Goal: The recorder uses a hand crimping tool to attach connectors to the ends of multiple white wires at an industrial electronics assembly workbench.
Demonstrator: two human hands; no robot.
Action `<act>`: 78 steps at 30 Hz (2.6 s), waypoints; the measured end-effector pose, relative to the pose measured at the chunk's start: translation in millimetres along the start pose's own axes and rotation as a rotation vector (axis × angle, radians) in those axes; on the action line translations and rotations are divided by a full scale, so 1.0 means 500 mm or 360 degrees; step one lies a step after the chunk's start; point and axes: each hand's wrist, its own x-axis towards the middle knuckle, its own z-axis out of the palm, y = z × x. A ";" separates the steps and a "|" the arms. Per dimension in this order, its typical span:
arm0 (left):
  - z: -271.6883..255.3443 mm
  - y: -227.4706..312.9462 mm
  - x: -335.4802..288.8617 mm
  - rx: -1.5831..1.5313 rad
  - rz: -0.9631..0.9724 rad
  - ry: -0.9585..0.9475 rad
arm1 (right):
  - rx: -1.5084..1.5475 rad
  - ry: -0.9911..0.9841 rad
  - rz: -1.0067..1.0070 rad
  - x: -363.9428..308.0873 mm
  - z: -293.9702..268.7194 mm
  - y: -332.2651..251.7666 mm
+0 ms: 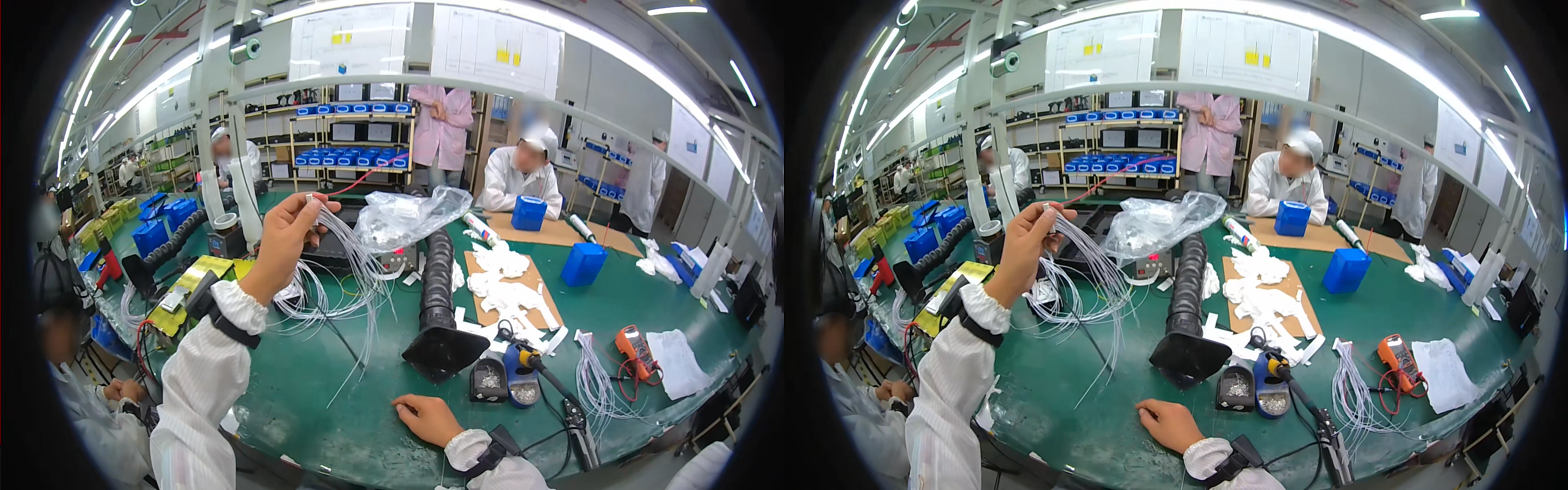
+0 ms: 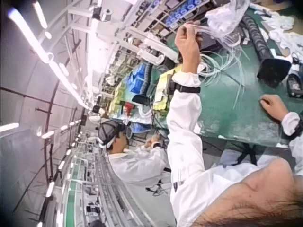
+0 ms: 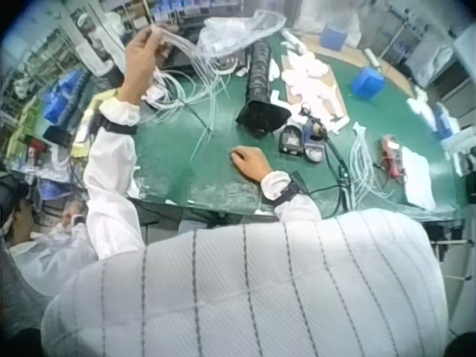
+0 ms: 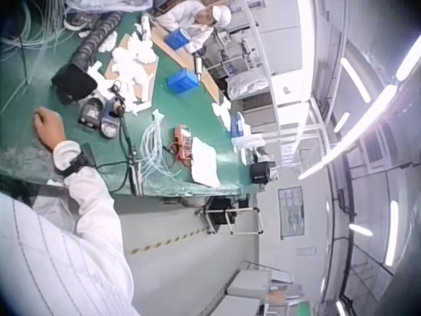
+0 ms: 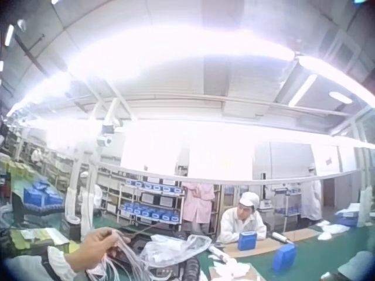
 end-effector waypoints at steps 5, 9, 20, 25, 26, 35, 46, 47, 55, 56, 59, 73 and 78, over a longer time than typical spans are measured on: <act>0.022 0.134 -0.068 0.0125 -0.0021 -0.0177 | 0.0204 0.0729 -0.0162 -0.016 -0.020 -0.041; 0.052 0.189 -0.111 0.0269 -0.0105 -0.0495 | 0.0195 0.1326 -0.0715 -0.055 -0.100 -0.186; 0.112 0.209 -0.216 0.0341 -0.0249 -0.1052 | 0.1153 0.0364 -0.0373 0.033 -0.179 -0.332; 0.113 0.198 -0.220 0.0552 -0.0171 -0.0961 | 0.1286 0.0209 -0.0240 0.048 -0.174 -0.321; 0.115 0.195 -0.217 0.0600 -0.0143 -0.0944 | 0.1268 0.0181 -0.0243 0.055 -0.178 -0.309; 0.112 0.177 -0.190 0.1220 0.0493 -0.1015 | 0.0046 0.0593 -0.0679 0.081 -0.179 -0.287; 0.127 0.180 -0.197 0.0330 -0.0263 -0.0999 | 0.1207 -0.0127 -0.0416 0.085 -0.169 -0.289; 0.129 0.180 -0.198 0.0424 -0.0203 -0.0995 | 0.1136 -0.0082 -0.0386 0.084 -0.168 -0.287; 0.109 0.155 -0.205 0.1297 0.0823 -0.1004 | -0.0115 0.0444 -0.0523 0.085 -0.157 -0.302; 0.108 0.152 -0.206 0.1427 0.0962 -0.1004 | -0.0350 0.0460 -0.0494 0.082 -0.157 -0.304; 0.109 0.142 -0.213 0.1514 0.1071 -0.0979 | -0.0535 0.0498 -0.0444 0.078 -0.151 -0.299; 0.111 0.170 -0.210 0.1057 0.0763 -0.0829 | 0.0655 0.0054 -0.0252 0.075 -0.155 -0.291; 0.043 0.178 -0.176 0.1254 0.0786 -0.0479 | 0.0253 0.0228 -0.0198 0.050 -0.184 -0.295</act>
